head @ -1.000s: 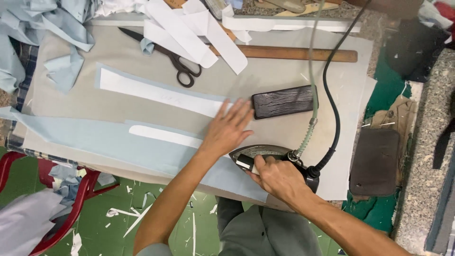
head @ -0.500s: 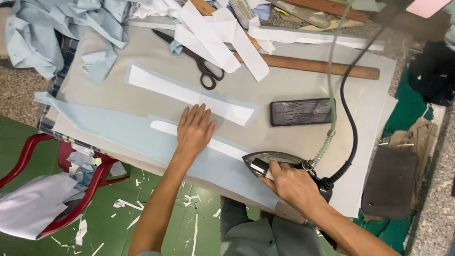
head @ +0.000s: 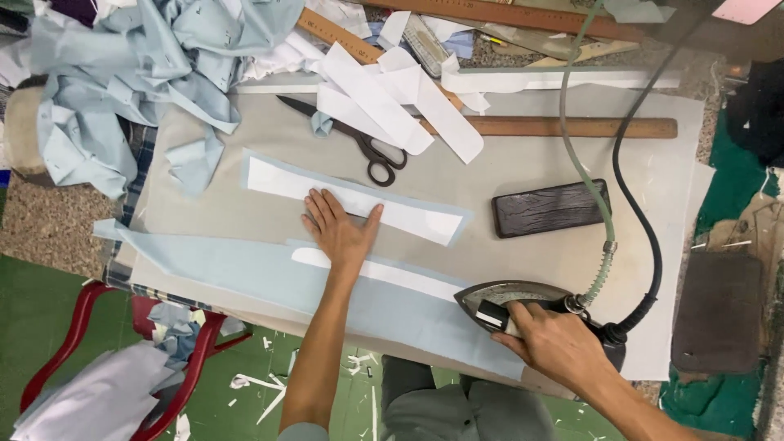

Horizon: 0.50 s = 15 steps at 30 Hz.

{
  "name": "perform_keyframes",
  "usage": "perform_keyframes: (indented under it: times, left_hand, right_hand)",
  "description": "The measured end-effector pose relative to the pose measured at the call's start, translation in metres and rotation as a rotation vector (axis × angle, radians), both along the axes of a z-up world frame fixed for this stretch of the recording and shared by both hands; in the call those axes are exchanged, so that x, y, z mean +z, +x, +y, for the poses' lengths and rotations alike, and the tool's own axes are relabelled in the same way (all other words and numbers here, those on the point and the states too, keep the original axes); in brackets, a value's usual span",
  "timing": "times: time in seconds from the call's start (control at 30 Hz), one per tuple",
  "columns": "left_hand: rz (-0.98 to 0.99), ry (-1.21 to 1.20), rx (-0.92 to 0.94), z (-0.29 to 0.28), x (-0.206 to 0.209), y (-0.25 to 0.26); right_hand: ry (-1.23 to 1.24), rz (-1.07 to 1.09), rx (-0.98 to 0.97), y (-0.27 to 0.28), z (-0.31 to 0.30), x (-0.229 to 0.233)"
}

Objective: The person cuts a strip of light blue fabric using scissors, then irons the fabric on a worktable using a steam iron and a black pressing block. The person repeatedly folds and presses the fabric to create creases.

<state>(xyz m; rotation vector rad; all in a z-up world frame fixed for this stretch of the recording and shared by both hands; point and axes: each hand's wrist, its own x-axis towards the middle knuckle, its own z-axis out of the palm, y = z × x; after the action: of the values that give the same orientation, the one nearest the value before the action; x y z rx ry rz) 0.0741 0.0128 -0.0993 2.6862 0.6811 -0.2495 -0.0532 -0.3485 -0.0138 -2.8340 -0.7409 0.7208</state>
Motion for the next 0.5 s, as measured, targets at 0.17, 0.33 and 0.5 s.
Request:
perform_keyframes:
  times: [0.17, 0.33, 0.5]
  left_hand:
    - [-0.104, 0.004, -0.038, 0.021, -0.007, 0.002]
    - [-0.601, 0.210, -0.386, 0.082, -0.001, 0.014]
    - [-0.482, 0.277, -0.985, 0.125, -0.007, 0.018]
  right_hand:
    - [-0.014, 0.011, -0.024, -0.001, 0.000, -0.003]
    - [-0.036, 0.023, -0.050, -0.003, 0.001, -0.001]
    - [-0.033, 0.041, -0.070, -0.004, 0.000, -0.003]
